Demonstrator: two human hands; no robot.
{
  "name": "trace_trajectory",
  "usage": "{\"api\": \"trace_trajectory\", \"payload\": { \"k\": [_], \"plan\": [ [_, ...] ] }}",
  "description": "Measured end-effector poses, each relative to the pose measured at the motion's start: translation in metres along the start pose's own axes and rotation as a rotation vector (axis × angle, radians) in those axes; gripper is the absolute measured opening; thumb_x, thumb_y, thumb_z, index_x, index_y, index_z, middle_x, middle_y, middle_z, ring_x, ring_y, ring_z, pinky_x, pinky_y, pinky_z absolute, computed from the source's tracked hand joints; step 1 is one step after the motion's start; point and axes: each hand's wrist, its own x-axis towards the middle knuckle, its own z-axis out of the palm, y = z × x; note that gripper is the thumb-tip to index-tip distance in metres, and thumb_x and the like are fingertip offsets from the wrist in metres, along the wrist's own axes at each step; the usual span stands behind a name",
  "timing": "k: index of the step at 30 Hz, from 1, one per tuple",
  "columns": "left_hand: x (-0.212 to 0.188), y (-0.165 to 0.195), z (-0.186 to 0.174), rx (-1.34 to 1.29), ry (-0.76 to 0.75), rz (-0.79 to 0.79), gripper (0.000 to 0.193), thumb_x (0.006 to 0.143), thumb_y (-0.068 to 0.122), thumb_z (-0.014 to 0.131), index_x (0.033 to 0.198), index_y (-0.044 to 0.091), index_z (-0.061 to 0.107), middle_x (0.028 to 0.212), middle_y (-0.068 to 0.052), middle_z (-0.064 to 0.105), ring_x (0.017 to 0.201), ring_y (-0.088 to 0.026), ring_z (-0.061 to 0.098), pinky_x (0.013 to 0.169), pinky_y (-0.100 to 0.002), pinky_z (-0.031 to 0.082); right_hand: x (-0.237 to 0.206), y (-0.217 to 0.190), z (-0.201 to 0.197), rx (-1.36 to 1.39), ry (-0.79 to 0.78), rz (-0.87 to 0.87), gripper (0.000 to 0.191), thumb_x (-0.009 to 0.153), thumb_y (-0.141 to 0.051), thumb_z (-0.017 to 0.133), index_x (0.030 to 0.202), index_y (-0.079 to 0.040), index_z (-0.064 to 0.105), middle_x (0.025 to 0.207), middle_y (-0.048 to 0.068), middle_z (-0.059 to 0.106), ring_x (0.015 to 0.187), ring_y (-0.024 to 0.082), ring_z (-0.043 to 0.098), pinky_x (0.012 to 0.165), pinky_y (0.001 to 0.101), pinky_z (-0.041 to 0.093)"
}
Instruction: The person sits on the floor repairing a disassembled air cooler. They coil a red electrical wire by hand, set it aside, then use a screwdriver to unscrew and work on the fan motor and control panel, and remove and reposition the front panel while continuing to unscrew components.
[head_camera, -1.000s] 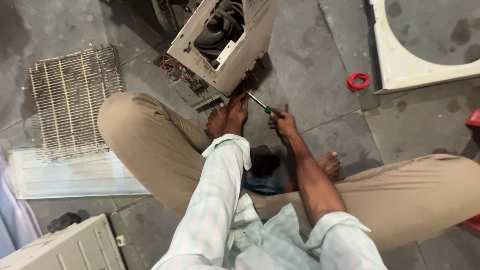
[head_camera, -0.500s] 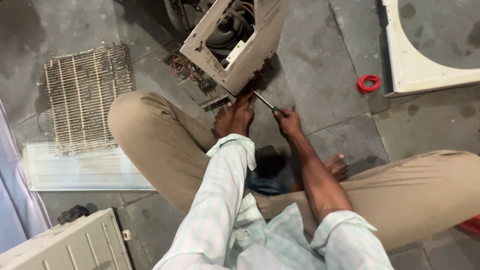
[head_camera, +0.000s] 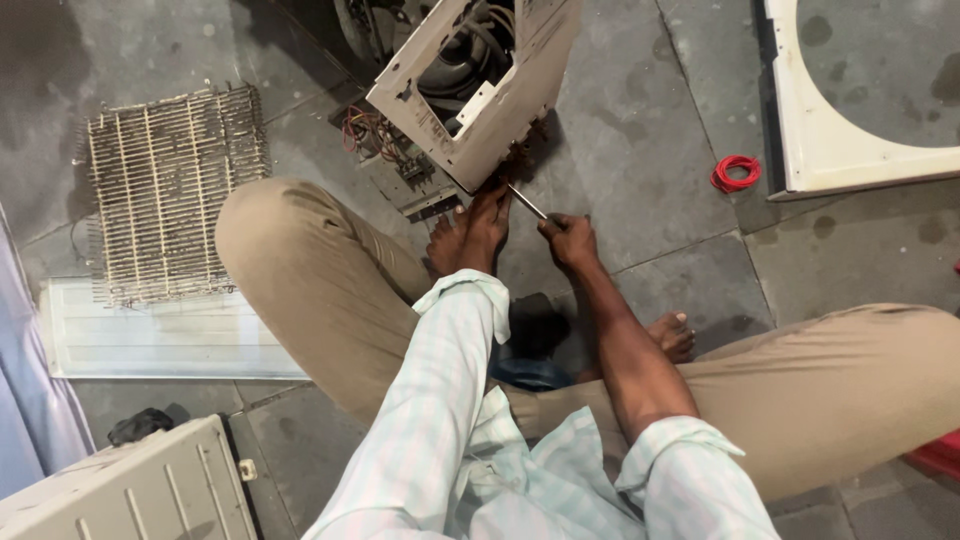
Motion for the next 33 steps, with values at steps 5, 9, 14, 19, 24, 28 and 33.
{"api": "trace_trajectory", "payload": {
  "k": [5,9,14,19,24,28,33],
  "plan": [
    [-0.008,-0.009,-0.005,0.061,0.035,-0.010,0.045,0.101,0.050,0.056,0.108,0.008,0.071,0.090,-0.022,0.070,0.069,-0.037,0.068,0.060,-0.049,0.055,-0.019,-0.015,0.000,-0.183,0.236,-0.092,0.031,0.088,-0.034,0.077,0.104,-0.007,0.080,0.090,0.020,0.073,0.088,0.039,0.067,0.076,0.0495,0.050],
    [0.002,-0.001,-0.009,0.143,0.015,-0.005,0.047,0.102,0.051,0.055,0.110,0.008,0.073,0.091,-0.024,0.072,0.069,-0.039,0.071,0.061,-0.051,0.057,-0.008,-0.014,-0.005,-0.040,0.215,-0.171,0.040,0.082,-0.039,0.083,0.097,-0.003,0.078,0.088,0.017,0.073,0.080,0.030,0.070,0.070,0.0427,0.055],
    [0.034,0.028,0.000,-0.533,-0.263,0.094,0.036,0.098,0.020,0.060,0.131,0.007,0.067,0.144,-0.019,0.059,0.130,-0.036,0.056,0.110,-0.035,0.043,0.010,-0.004,-0.011,0.308,-0.378,0.363,0.046,0.096,-0.049,0.066,0.102,-0.005,0.077,0.087,0.012,0.073,0.064,0.020,0.063,0.051,0.0361,0.045],
    [0.034,0.028,-0.004,-0.535,-0.294,0.051,0.031,0.102,0.019,0.063,0.129,0.005,0.066,0.142,-0.021,0.059,0.127,-0.038,0.057,0.107,-0.035,0.045,-0.006,0.001,0.002,0.087,-0.034,0.000,0.042,0.087,-0.040,0.079,0.110,-0.005,0.082,0.085,0.012,0.075,0.068,0.018,0.063,0.059,0.0329,0.050],
    [0.037,0.035,-0.003,-0.801,-0.308,-0.086,0.030,0.100,0.013,0.066,0.127,0.000,0.066,0.136,-0.021,0.062,0.122,-0.034,0.059,0.103,-0.034,0.048,-0.019,-0.006,0.010,-0.106,0.264,-0.243,0.044,0.086,-0.042,0.080,0.108,-0.004,0.083,0.085,0.012,0.076,0.071,0.018,0.064,0.062,0.0348,0.049],
    [0.041,0.041,-0.001,-0.991,-0.301,-0.181,0.031,0.097,0.007,0.066,0.125,-0.005,0.063,0.128,-0.017,0.066,0.114,-0.026,0.062,0.100,-0.030,0.049,0.002,-0.012,-0.003,0.154,-0.270,0.137,0.050,0.094,-0.050,0.071,0.106,-0.002,0.077,0.081,0.014,0.071,0.058,0.016,0.058,0.052,0.0341,0.047],
    [0.042,0.041,-0.004,-1.609,-0.285,-0.504,0.033,0.095,-0.001,0.067,0.128,0.000,0.063,0.128,-0.010,0.064,0.114,-0.020,0.061,0.100,-0.029,0.050,0.006,-0.006,-0.014,0.302,-0.485,0.377,0.043,0.093,-0.051,0.066,0.104,-0.011,0.076,0.075,0.007,0.067,0.054,0.017,0.050,0.049,0.0345,0.040]
  ]
}}
